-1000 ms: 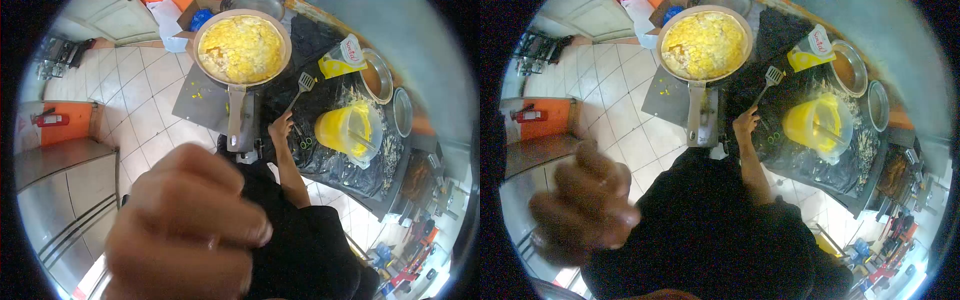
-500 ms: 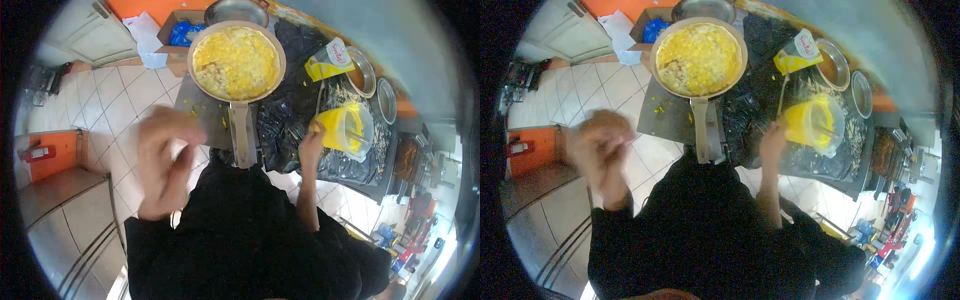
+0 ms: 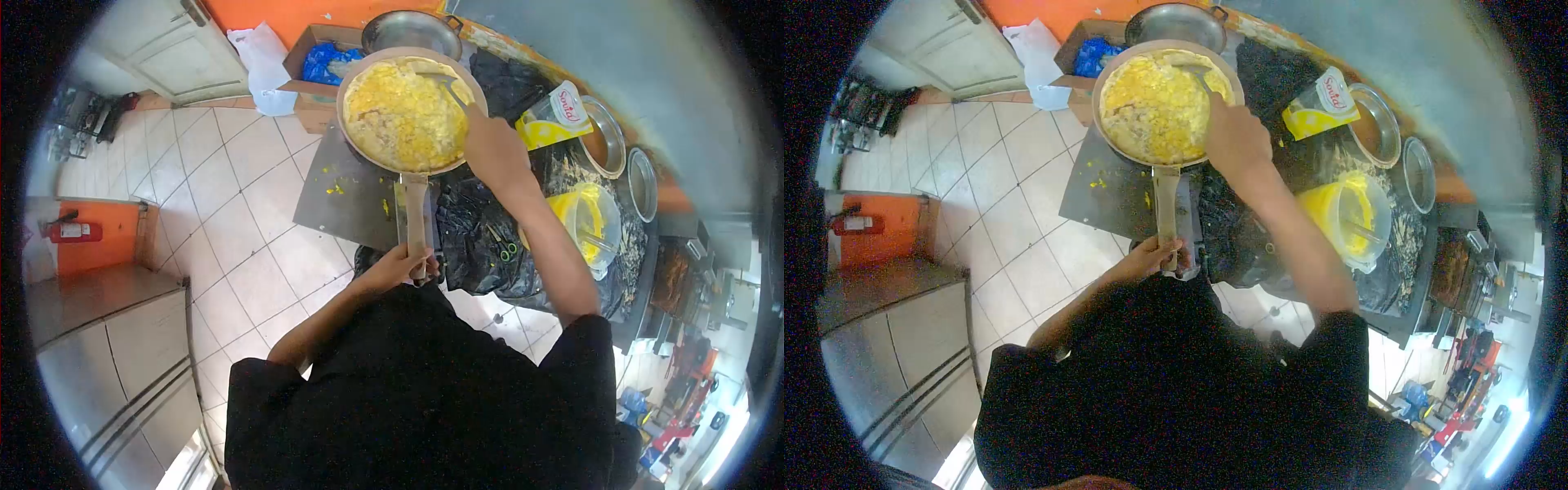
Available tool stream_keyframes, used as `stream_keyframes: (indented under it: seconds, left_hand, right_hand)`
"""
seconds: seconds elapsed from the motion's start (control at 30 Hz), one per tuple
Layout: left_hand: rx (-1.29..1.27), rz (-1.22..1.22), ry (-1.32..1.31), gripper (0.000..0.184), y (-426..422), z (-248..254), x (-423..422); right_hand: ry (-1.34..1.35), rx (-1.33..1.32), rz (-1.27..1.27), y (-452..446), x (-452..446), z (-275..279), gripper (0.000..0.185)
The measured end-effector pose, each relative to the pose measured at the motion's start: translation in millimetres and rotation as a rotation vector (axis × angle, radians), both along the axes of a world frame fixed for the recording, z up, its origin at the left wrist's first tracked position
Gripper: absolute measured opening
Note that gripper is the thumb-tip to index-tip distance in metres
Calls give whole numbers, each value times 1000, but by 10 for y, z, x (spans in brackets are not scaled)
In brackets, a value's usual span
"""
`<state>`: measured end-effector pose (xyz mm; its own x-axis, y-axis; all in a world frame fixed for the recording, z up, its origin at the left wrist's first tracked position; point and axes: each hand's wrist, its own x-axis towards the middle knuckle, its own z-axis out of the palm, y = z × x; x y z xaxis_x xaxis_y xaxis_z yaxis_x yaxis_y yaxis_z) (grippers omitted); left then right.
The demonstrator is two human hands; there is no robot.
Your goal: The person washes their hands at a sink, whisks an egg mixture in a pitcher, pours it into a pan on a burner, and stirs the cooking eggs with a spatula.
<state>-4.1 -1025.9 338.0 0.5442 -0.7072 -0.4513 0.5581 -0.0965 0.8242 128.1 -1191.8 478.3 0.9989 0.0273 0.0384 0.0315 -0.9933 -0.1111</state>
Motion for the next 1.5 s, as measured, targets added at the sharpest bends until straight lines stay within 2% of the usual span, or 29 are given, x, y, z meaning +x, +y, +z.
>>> stream_keyframes:
  seconds: [0.07, 0.1, 0.17, 0.27, 0.4, 0.5, 0.57, 0.67, 0.77, 0.9, 0.97, 1.1, 1.17, 1.2, 1.27, 1.3, 1.4, 1.47, 1.5]
  left_hand:
    - [-280, 260, 349, 23, -53, -70, -77]
    - [-277, 265, 349, 23, -72, -63, -94]
    - [-311, 362, 313, 19, -107, -31, -100]
    - [-337, 424, 283, 18, -138, -53, -105]
    - [-331, 434, 341, 17, -162, -44, -102]
    - [-355, 496, 331, 15, -190, -80, -126]
    - [-363, 517, 355, 15, -193, -77, -144]
    - [-319, 523, 269, 15, -186, -55, -173]
    - [-285, 518, 307, 17, -148, 14, -202]
    - [-292, 528, 274, 18, -128, -81, -234]
    - [-283, 549, 267, 21, -127, -61, -246]
    - [-214, 539, 290, 27, -76, 61, -293]
    - [141, 479, -61, 29, 7, 66, -325]
    - [141, 481, -62, 29, 96, 110, -352]
    - [313, 545, -567, 30, 311, 337, -390]
    - [365, 561, -552, 27, 387, 723, -365]
    - [15, 674, -733, 26, 622, 1398, -364]
    - [-96, 748, -1022, 34, 712, 1759, -420]
    - [-85, 769, -1189, 37, 757, 1921, -463]
  right_hand:
    - [44, 31, 84, 81, 144, -45, 22]
    - [45, 34, 88, 94, 179, -112, 22]
    - [26, 74, 257, 122, 203, -228, 25]
    - [71, 79, 313, 170, 56, -225, 28]
    - [205, -13, 290, 183, -283, 64, 28]
    - [254, -43, 296, 150, -373, 204, 20]
    - [282, -87, 178, 174, -313, 213, 19]
    - [152, -4, 260, 121, -113, 8, 21]
    - [148, 49, 329, 98, -36, -49, 22]
    - [215, 1, 348, 56, -173, 121, 24]
    - [249, -134, 273, 57, -169, 173, 24]
    - [141, -17, 322, 50, 20, -30, 25]
    - [155, 39, 480, 21, 47, -81, 25]
    - [154, 40, 482, 28, -10, 8, 25]
    - [254, -69, 419, 23, -156, 222, 25]
    - [253, -70, 422, 21, -125, 215, 25]
    - [260, -160, 308, 7, 50, 86, 22]
    - [95, -16, 406, -23, 178, -72, 22]
    - [95, -17, 418, -16, 164, -43, 22]
